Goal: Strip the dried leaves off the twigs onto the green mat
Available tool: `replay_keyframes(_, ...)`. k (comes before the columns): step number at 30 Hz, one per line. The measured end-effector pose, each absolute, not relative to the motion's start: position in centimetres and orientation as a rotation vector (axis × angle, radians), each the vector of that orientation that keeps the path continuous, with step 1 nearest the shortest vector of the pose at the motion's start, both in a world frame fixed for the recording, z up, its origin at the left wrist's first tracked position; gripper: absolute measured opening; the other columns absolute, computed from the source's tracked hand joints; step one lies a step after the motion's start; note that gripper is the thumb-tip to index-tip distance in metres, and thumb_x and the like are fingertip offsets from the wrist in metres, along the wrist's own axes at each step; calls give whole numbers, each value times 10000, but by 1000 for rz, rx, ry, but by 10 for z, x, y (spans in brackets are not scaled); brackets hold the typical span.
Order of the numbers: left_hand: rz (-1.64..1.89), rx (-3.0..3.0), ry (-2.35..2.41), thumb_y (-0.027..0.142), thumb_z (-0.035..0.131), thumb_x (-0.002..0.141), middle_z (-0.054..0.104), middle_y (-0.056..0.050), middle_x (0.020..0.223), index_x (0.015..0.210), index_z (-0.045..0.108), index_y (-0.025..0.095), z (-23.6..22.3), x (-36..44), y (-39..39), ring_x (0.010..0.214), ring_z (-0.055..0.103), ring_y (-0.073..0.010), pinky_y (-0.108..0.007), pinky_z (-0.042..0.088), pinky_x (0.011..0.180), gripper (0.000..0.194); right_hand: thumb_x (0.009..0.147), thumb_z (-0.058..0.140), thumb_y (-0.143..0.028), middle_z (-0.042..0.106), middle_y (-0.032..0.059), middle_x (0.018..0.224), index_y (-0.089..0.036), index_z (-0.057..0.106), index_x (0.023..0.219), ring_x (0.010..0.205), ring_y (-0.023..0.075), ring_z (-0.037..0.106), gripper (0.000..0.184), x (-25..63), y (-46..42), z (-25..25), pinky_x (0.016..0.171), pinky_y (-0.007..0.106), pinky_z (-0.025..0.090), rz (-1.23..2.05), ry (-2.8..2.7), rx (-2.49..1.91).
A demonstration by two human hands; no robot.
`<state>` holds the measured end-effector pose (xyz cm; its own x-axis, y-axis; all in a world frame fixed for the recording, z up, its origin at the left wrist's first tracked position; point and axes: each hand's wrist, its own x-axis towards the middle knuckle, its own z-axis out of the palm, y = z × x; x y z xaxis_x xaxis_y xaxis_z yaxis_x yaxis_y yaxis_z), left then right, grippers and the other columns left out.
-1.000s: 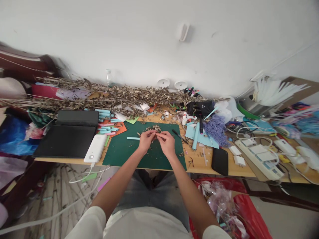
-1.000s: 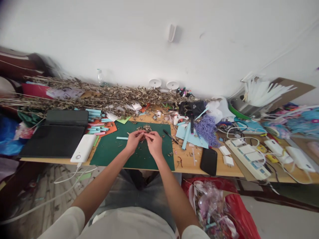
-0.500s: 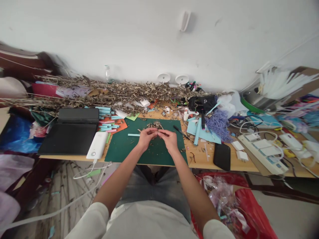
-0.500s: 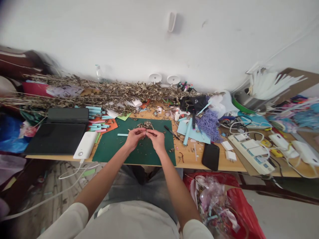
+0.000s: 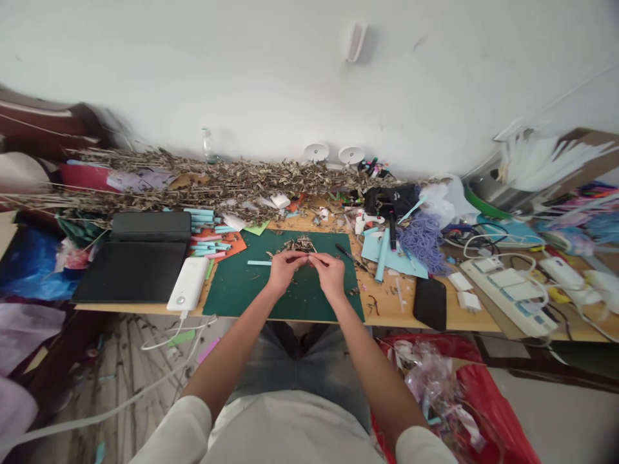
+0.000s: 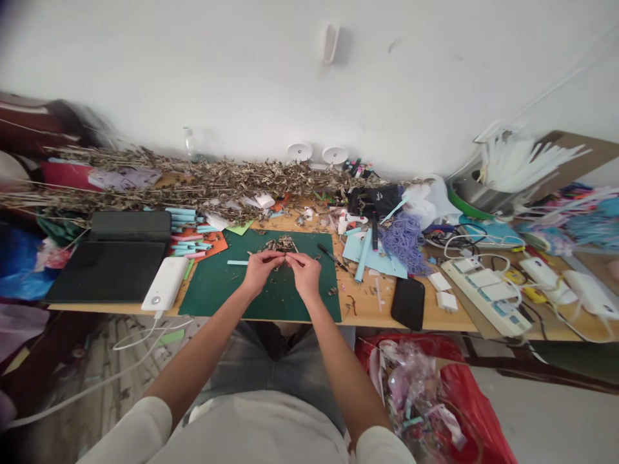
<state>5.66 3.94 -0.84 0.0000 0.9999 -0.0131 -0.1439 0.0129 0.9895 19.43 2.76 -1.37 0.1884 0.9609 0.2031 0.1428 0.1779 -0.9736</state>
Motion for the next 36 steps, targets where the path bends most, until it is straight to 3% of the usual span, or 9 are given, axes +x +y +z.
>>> replay_keyframes(5,1223,1019,1036,306,775,631,737,-82,867,878,752,147,-8,56,38,743,654,-174,-313,519,737,295,761,659,-357,731,59,952,-216,754,939,865,218,675,246,193,24,-12,797,339,542,815,-1342,-1247)
replay_keyframes(16,1252,1471,1380,188,641,738,715,-42,757,791,724,173,-6,50,39,673,645,-168,-283,504,673,100,773,582,-299,730,66,764,-168,739,842,663,201,671,216,195,24,-7,679,309,542,665,-1272,-1437)
replay_keyframes(21,1158,1590,1341,223,643,767,701,-25,696,799,729,194,-11,51,35,642,631,-173,-286,492,661,97,765,600,-281,737,50,829,-202,745,831,746,203,679,178,199,24,-10,735,312,534,681,-1421,-1431)
replay_keyframes(27,1077,2075,1254,214,511,885,688,-102,1045,930,720,180,-23,48,33,961,627,-217,-367,471,905,217,765,551,-145,723,53,874,-206,739,812,799,197,666,203,205,30,-17,779,313,521,567,-1678,-1492)
replay_keyframes(30,1034,2306,1312,218,454,917,665,-106,1087,1057,682,178,-19,34,34,1028,575,-229,-398,447,943,271,784,510,-108,719,62,891,-204,741,794,845,203,658,251,215,35,-15,828,324,498,487,-1831,-1521)
replay_keyframes(36,783,2621,1455,313,621,823,579,-122,1252,1219,597,220,-3,12,38,1164,441,-329,-500,373,978,407,814,609,-311,682,73,916,-196,714,944,805,195,629,203,215,40,-11,770,300,491,426,-1972,-1532)
